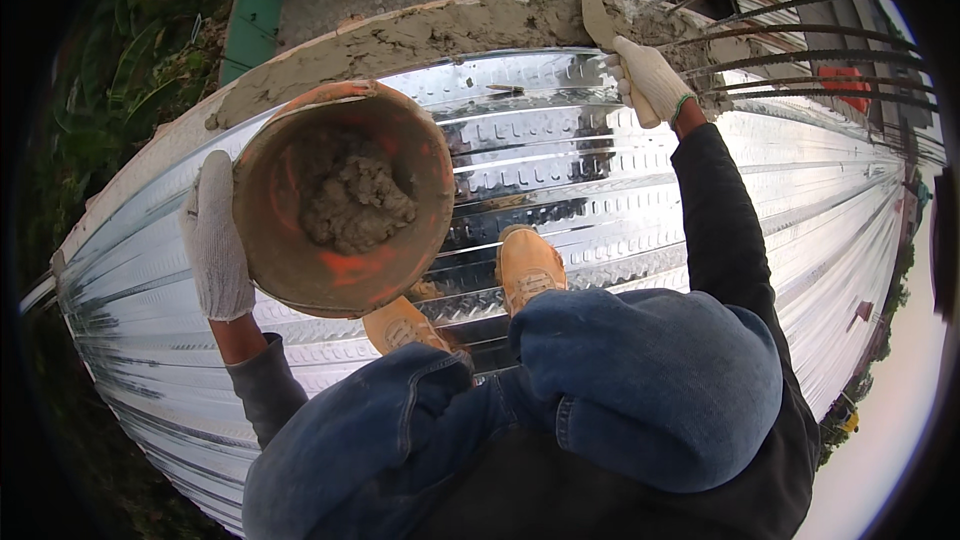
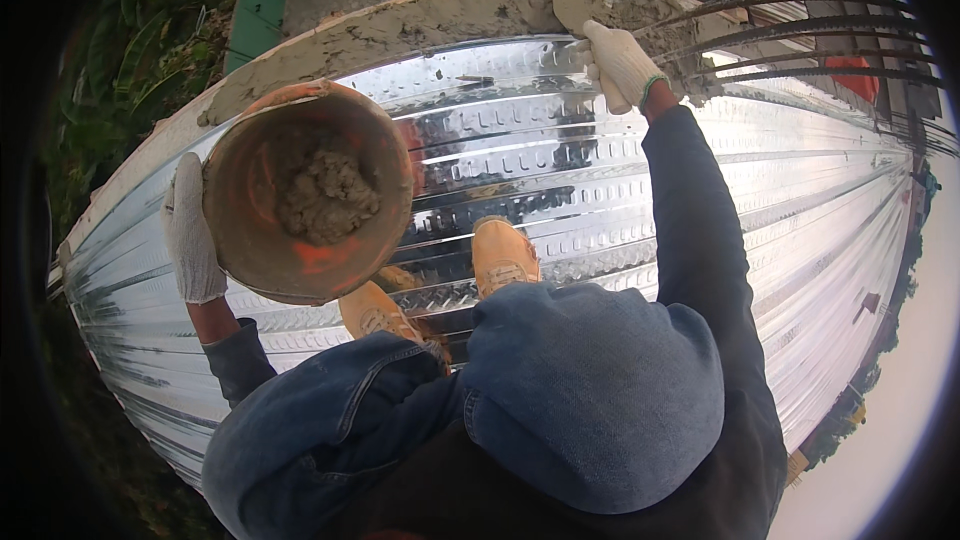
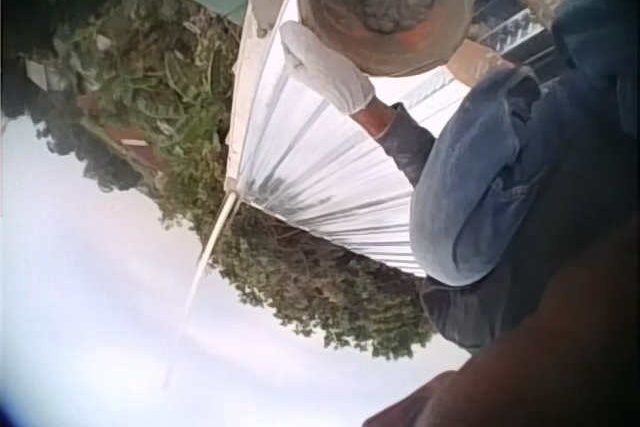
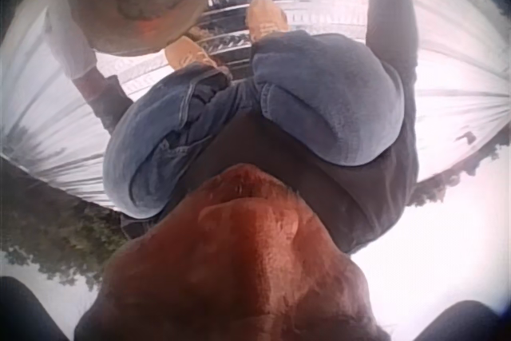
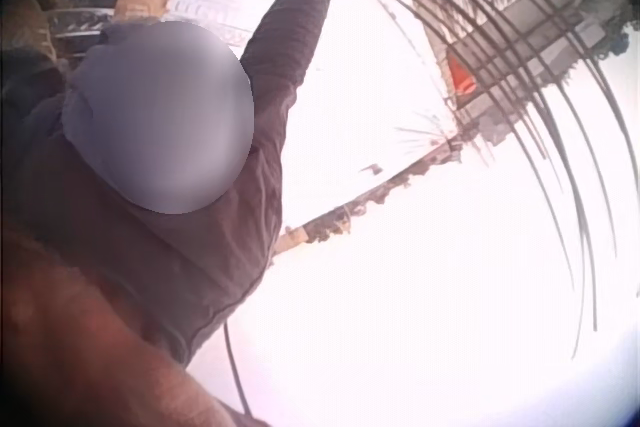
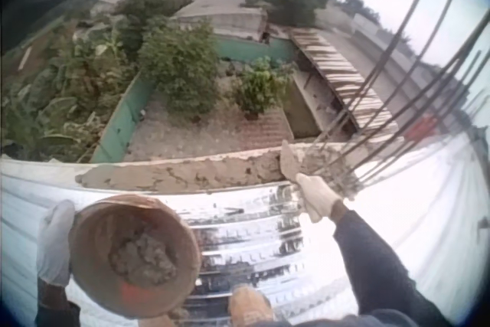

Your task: The person scoops cement from a bucket using a trowel and applies it to a metal roof edge, smoothing it along the seam. The person repeatedly transfers material and spreads it along the roof perimeter.

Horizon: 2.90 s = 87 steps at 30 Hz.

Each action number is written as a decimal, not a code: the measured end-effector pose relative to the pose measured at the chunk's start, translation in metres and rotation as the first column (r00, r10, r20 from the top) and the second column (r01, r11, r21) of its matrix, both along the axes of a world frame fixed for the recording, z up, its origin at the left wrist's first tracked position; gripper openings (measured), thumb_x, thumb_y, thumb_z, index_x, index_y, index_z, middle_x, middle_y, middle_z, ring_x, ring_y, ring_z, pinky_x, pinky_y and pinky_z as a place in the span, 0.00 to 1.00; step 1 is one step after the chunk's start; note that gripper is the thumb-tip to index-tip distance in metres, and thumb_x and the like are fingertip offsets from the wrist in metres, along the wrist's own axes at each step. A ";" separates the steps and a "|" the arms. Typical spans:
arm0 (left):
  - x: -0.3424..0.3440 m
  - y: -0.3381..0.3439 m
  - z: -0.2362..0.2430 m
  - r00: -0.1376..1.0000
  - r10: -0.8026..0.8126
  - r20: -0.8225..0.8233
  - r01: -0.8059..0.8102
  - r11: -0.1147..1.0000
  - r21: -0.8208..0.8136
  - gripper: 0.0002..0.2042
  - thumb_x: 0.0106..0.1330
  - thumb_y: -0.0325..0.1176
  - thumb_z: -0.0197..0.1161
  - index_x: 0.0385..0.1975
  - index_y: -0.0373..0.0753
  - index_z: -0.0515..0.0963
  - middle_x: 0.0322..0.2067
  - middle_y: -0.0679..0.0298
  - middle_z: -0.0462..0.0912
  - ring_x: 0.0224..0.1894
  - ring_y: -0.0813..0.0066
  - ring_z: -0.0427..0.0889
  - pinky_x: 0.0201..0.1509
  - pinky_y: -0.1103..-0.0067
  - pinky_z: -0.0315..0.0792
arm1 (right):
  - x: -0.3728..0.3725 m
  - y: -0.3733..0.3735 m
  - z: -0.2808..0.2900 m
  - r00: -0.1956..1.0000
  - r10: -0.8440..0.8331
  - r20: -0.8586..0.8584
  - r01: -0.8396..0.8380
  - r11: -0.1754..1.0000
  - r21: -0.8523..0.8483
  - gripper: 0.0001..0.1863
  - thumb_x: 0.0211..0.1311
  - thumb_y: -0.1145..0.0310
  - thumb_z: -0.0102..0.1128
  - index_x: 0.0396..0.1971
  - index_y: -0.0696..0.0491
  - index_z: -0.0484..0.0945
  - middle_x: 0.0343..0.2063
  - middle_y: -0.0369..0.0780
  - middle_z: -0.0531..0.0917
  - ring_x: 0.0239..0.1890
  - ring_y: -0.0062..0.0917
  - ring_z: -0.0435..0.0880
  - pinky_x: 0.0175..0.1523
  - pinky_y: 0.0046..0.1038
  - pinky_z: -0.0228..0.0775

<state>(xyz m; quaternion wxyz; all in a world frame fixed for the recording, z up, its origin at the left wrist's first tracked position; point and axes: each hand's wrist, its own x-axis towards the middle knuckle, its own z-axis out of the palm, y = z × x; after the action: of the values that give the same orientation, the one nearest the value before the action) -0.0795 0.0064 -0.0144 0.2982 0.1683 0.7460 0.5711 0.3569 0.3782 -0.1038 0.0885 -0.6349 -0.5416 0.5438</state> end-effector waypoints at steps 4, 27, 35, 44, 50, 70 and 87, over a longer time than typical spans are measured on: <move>-0.008 -0.008 -0.001 1.000 -0.023 0.005 0.023 1.000 -0.017 0.18 0.85 0.48 0.66 0.53 0.37 0.88 0.42 0.69 0.91 0.41 0.83 0.85 0.45 0.80 0.81 | -0.056 -0.010 -0.005 0.953 0.300 0.048 -0.300 0.954 -0.001 0.27 0.79 0.49 0.52 0.38 0.59 0.87 0.23 0.38 0.83 0.24 0.26 0.80 0.35 0.37 0.75; 0.005 -0.010 0.007 0.998 -0.060 0.014 0.059 0.998 0.011 0.17 0.87 0.44 0.64 0.52 0.34 0.87 0.42 0.70 0.86 0.43 0.84 0.79 0.48 0.79 0.78 | -0.052 -0.008 -0.027 0.919 0.303 0.253 -0.351 0.921 0.172 0.30 0.81 0.49 0.52 0.31 0.63 0.82 0.20 0.42 0.82 0.18 0.31 0.80 0.29 0.40 0.75; 0.019 0.001 0.007 0.998 -0.055 -0.016 0.055 0.998 -0.005 0.16 0.88 0.44 0.61 0.43 0.36 0.84 0.37 0.72 0.81 0.40 0.85 0.73 0.44 0.80 0.73 | -0.178 -0.061 -0.055 0.366 0.620 0.694 -0.930 0.221 0.293 0.26 0.82 0.59 0.45 0.50 0.66 0.88 0.44 0.60 0.90 0.49 0.56 0.93 0.53 0.53 0.86; 0.027 -0.010 0.017 0.996 -0.087 -0.020 0.088 0.996 0.034 0.18 0.88 0.44 0.62 0.52 0.33 0.86 0.41 0.70 0.85 0.43 0.83 0.78 0.49 0.80 0.77 | -0.142 -0.035 -0.020 0.627 0.452 0.635 -0.736 0.612 0.290 0.28 0.79 0.54 0.49 0.41 0.62 0.92 0.44 0.60 0.92 0.50 0.57 0.92 0.60 0.54 0.83; 0.029 -0.007 0.008 0.999 -0.013 -0.035 0.015 0.998 0.068 0.17 0.87 0.45 0.63 0.49 0.36 0.87 0.40 0.70 0.86 0.40 0.85 0.80 0.43 0.81 0.77 | -0.063 -0.022 0.020 0.620 0.356 0.699 -0.703 0.647 0.294 0.32 0.80 0.46 0.50 0.40 0.62 0.89 0.44 0.61 0.90 0.52 0.59 0.89 0.62 0.55 0.79; 0.059 0.014 0.034 0.967 -0.198 -0.160 0.186 0.978 -0.090 0.22 0.85 0.48 0.65 0.57 0.30 0.87 0.43 0.65 0.89 0.43 0.81 0.84 0.50 0.79 0.81 | -0.105 -0.174 0.185 0.246 0.619 0.745 -0.964 0.075 0.256 0.13 0.76 0.57 0.69 0.46 0.52 0.83 0.34 0.44 0.88 0.36 0.41 0.91 0.43 0.44 0.82; 0.091 0.004 0.020 0.805 -0.220 -0.551 0.219 0.973 -0.070 0.22 0.86 0.43 0.64 0.61 0.26 0.85 0.45 0.61 0.91 0.48 0.75 0.86 0.55 0.76 0.80 | -0.130 -0.170 0.106 -0.058 0.803 0.593 -0.992 -0.111 0.054 0.15 0.76 0.59 0.66 0.44 0.59 0.85 0.28 0.50 0.88 0.33 0.40 0.94 0.36 0.41 0.84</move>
<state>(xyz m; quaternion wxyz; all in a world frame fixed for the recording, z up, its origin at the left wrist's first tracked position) 0.0114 0.0102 0.0060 0.1330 0.4114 0.7766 0.4582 0.2265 0.2082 0.0026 -0.2691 -0.1061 -0.9447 0.1545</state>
